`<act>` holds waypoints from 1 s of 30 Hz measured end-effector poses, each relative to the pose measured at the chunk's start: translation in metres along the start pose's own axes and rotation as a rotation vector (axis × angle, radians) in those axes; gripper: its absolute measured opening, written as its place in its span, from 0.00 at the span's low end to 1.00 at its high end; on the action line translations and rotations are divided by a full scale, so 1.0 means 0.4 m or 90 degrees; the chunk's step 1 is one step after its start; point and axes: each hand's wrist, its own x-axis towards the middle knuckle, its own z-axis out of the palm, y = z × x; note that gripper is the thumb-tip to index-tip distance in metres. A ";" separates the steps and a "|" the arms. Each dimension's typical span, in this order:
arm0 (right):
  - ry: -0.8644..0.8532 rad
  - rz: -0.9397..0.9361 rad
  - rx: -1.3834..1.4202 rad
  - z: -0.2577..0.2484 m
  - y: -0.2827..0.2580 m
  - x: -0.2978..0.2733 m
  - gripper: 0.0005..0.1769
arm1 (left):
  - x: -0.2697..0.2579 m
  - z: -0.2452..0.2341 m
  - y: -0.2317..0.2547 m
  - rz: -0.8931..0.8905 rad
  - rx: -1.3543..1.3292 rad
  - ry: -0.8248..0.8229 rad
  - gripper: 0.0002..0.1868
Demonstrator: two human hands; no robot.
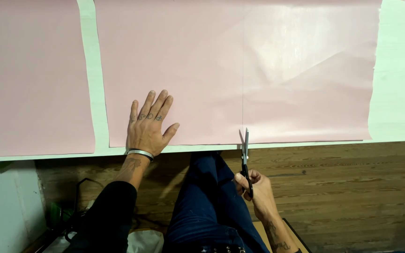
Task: Cutting rectangular pieces of pink leather-like material from a roll using scissors and a ruler.
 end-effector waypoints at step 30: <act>0.072 -0.027 -0.089 0.019 -0.027 -0.021 0.25 | -0.003 0.009 -0.007 0.015 -0.005 0.014 0.39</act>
